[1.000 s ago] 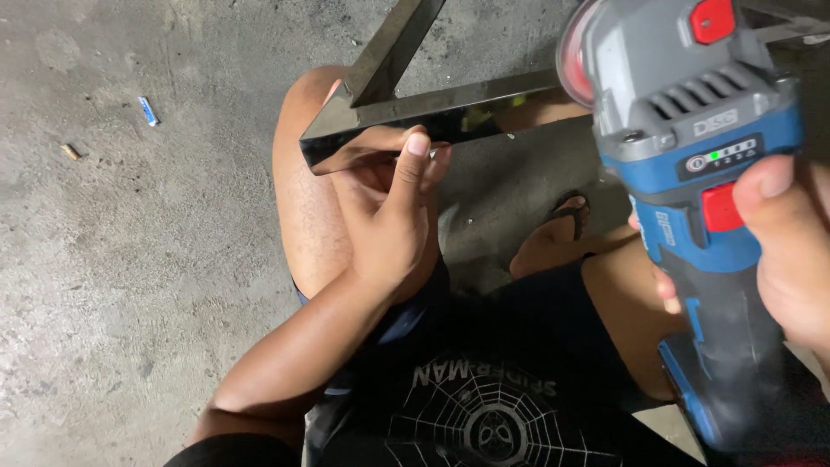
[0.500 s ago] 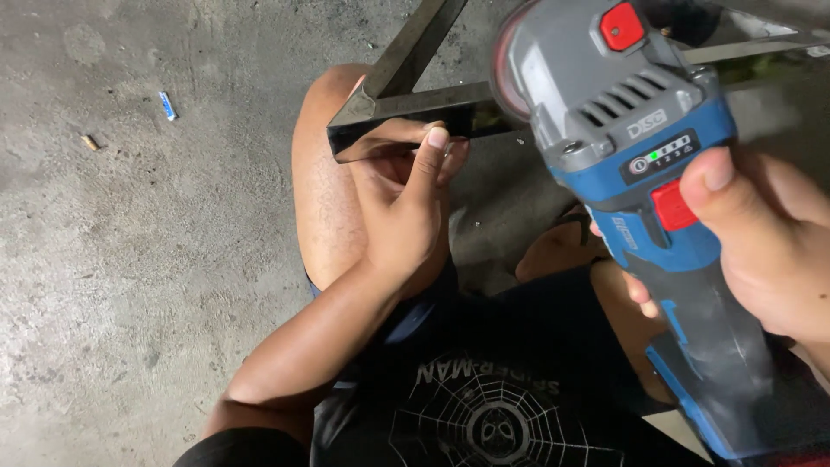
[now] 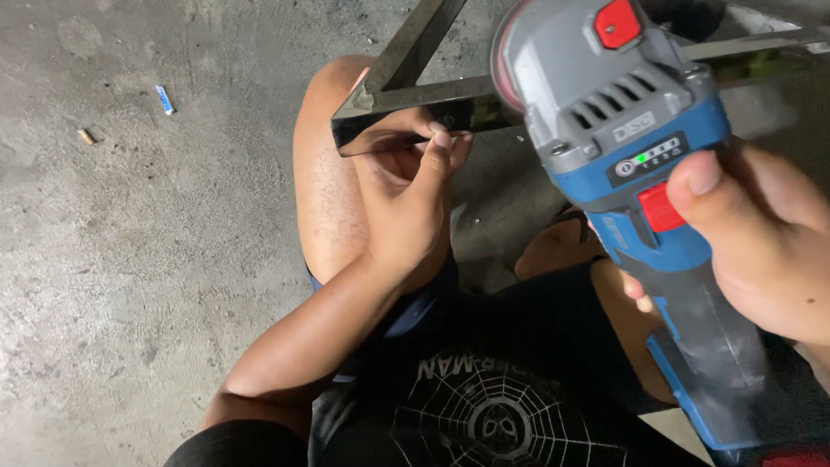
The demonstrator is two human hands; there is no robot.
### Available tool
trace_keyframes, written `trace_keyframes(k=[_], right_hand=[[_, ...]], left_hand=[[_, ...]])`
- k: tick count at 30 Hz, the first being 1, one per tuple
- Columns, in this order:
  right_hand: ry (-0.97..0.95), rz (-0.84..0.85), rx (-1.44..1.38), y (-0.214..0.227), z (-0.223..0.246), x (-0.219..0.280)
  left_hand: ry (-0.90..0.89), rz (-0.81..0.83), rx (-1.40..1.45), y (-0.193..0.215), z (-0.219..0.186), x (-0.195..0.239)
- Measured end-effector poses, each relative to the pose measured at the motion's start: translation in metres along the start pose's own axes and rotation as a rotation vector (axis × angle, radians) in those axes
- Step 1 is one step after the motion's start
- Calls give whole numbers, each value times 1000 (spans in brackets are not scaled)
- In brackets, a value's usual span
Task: Polishing the edges of a metal frame using a cordless angle grinder
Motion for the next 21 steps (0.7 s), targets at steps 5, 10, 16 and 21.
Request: trace_keyframes(k=[5, 10, 16, 21], right_hand=[[109, 156, 53, -24, 14, -3], [102, 214, 198, -52, 35, 2], [259, 348, 110, -73, 53, 5], [2, 141, 134, -48, 28, -6]], left_hand=[[-48, -29, -109, 5, 2, 1], [-91, -91, -212, -4, -23, 4], [-305, -5, -707, 3, -21, -1], [-104, -112, -263, 23, 13, 1]])
Point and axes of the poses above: each hand's wrist, its own x-axis away from the middle knuckle, its own y-axis out of the back of the hand, z = x × y, the point moved 6 cm from there along -x, towards the middle knuckle, and after that the axes turned 13 degrees about -z, right-handed, at the moved point
